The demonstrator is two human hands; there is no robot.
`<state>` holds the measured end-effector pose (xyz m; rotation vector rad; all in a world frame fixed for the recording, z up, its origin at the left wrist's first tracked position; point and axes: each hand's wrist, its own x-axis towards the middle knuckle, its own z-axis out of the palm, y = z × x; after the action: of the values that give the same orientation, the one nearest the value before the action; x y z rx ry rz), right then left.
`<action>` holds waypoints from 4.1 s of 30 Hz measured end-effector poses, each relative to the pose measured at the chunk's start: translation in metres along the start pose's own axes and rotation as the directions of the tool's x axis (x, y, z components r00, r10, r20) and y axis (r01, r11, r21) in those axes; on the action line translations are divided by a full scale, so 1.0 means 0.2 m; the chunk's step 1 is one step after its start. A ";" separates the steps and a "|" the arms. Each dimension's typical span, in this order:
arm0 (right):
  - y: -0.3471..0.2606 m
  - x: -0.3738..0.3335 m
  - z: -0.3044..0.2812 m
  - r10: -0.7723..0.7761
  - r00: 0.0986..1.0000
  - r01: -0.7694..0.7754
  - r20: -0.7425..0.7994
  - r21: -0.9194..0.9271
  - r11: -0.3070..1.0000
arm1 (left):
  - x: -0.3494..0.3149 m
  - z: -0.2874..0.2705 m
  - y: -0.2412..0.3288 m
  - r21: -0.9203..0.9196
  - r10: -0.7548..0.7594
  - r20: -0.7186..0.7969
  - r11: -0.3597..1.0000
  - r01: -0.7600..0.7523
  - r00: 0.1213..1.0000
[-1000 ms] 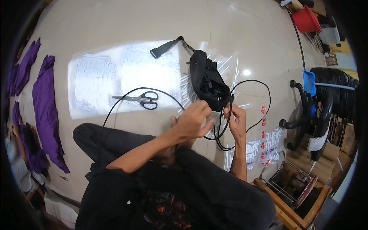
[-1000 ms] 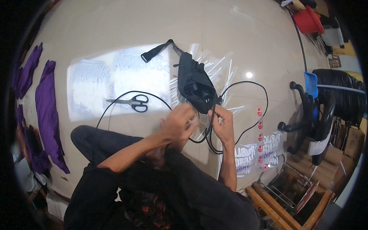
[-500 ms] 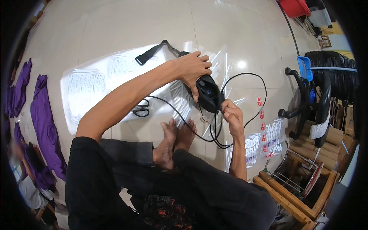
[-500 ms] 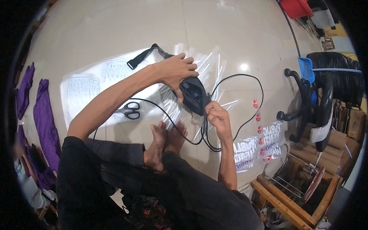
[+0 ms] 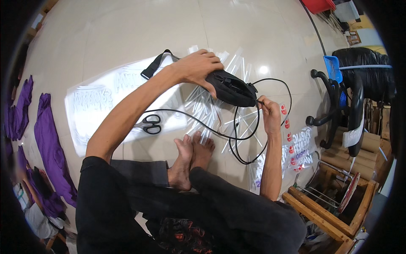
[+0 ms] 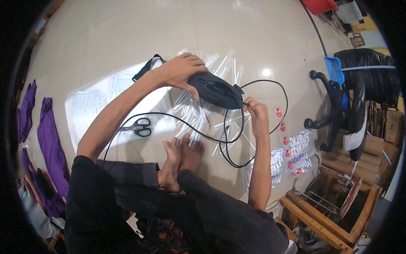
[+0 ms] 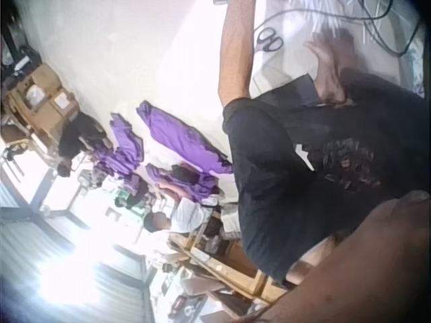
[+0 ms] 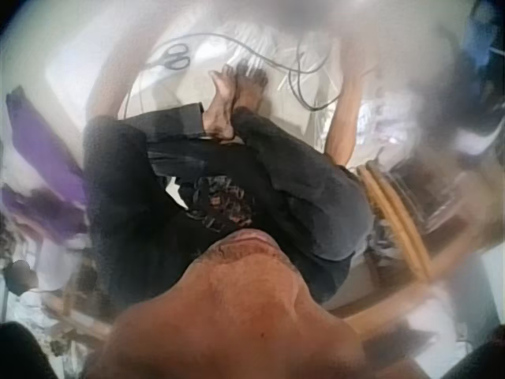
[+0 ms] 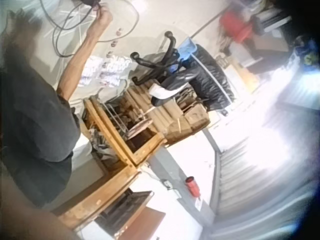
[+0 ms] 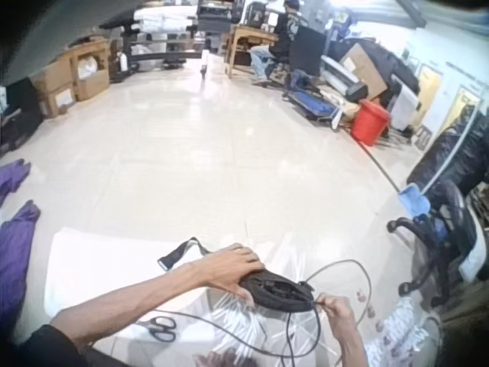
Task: The person assembles a black fabric head-mounted device by inserting a small electronic module into a pocket and securing it with a strap. They then place the assembled unit into a black pouch and zip it closed. Finally, they pick up and coil a black cable.
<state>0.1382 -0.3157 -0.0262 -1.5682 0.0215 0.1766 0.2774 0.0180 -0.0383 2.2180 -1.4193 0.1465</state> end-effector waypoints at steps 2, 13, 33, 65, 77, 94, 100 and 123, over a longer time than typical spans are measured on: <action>-0.08 0.02 0.02 0.039 0.999 -0.035 0.032 -0.132 0.991 | -0.04 -0.03 -0.04 -0.050 -0.155 0.148 0.985 0.164 0.977; -0.37 0.35 0.57 -0.332 0.803 0.570 0.494 -0.800 0.188 | 0.01 -0.02 -0.02 -0.343 -0.198 0.166 0.907 0.245 0.966; -0.51 0.67 0.59 0.222 0.794 0.571 0.566 -0.820 0.050 | 0.01 -0.01 -0.01 -0.314 -0.261 0.122 0.905 0.287 0.958; -0.30 0.41 -0.01 -0.317 0.948 0.190 -0.014 -0.773 0.605 | 0.01 -0.10 0.10 -0.096 -0.534 0.068 0.837 0.538 0.843; -0.26 0.52 0.32 -0.591 0.791 0.278 0.159 -0.954 0.116 | 0.03 -0.03 0.14 -0.109 -0.535 0.091 0.833 0.542 0.840; -0.28 0.42 0.46 -0.443 0.832 0.454 0.335 -0.869 0.195 | -0.22 0.05 0.07 -0.230 -0.436 -0.268 0.895 0.382 0.859; -0.35 0.55 0.46 -0.186 0.859 0.503 0.477 -0.853 0.141 | -0.18 0.01 0.05 -0.343 -0.466 -0.243 0.862 0.374 0.851; -0.90 0.93 -0.11 -0.288 0.899 0.328 0.330 -0.943 -0.056 | 0.27 -0.58 -0.34 -0.305 -0.488 -0.371 0.868 0.392 0.790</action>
<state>0.3473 -0.3178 0.1285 -3.0265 -0.6745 -0.2690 0.3825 0.0495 0.0577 2.0985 -0.6161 0.2947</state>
